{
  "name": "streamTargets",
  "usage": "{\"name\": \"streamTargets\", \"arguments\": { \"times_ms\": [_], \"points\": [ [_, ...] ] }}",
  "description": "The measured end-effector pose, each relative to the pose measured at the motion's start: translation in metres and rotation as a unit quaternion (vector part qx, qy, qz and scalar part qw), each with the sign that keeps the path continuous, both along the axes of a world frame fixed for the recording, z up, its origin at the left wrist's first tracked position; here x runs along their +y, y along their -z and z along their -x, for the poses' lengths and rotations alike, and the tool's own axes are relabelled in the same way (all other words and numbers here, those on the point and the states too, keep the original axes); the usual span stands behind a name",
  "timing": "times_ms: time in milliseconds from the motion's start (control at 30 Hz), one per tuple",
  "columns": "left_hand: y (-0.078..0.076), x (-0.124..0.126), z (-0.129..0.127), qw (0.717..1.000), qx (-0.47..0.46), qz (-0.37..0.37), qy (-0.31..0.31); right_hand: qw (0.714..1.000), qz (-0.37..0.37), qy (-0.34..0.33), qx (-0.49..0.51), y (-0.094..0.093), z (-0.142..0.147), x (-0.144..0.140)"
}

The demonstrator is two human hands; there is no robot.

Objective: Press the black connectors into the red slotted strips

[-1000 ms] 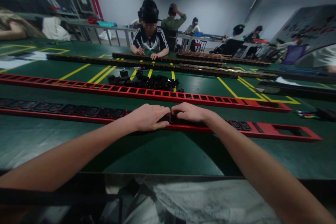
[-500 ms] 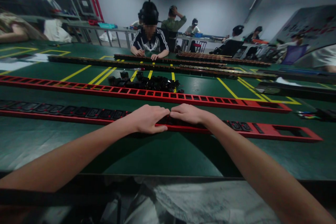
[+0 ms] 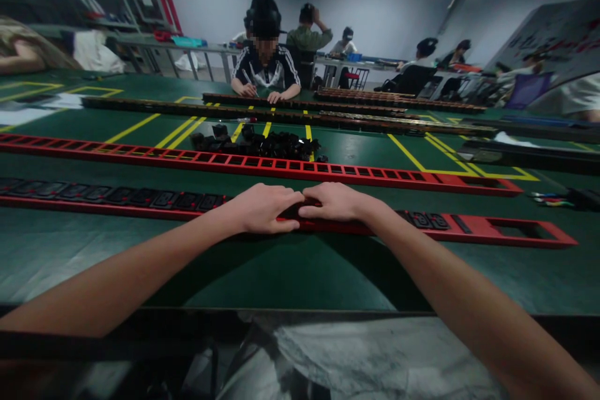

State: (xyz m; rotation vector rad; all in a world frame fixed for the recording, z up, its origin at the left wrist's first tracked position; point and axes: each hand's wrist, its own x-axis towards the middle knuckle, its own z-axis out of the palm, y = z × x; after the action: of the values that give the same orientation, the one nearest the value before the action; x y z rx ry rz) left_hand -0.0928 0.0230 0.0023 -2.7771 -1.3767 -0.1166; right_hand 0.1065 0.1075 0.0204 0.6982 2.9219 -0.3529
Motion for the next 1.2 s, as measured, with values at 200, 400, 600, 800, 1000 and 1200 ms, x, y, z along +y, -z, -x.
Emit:
{"name": "streamTargets", "arguments": {
  "times_ms": [200,400,600,800,1000,1200],
  "points": [
    [0.000,-0.002,-0.002,1.000,0.013,-0.022,-0.008,0.999,-0.016,-0.024,0.015,0.002,0.000,-0.010],
    [-0.004,-0.004,-0.001,0.999,0.036,-0.028,-0.008,1.000,-0.005,-0.025,0.006,-0.002,0.004,-0.012],
    [-0.005,-0.005,-0.004,0.998,0.038,-0.029,-0.030,0.997,-0.015,0.016,-0.080,-0.015,-0.006,-0.008],
    [-0.002,-0.005,-0.009,0.998,0.016,-0.047,-0.044,0.989,0.029,0.049,-0.136,-0.026,-0.020,0.005],
    [-0.002,-0.006,-0.011,0.998,0.013,-0.042,-0.041,0.995,0.080,-0.033,0.049,-0.006,-0.004,0.007],
    [-0.002,-0.006,-0.009,0.999,-0.007,-0.028,-0.038,0.993,0.090,-0.037,0.071,0.010,0.002,0.009]
  ]
}}
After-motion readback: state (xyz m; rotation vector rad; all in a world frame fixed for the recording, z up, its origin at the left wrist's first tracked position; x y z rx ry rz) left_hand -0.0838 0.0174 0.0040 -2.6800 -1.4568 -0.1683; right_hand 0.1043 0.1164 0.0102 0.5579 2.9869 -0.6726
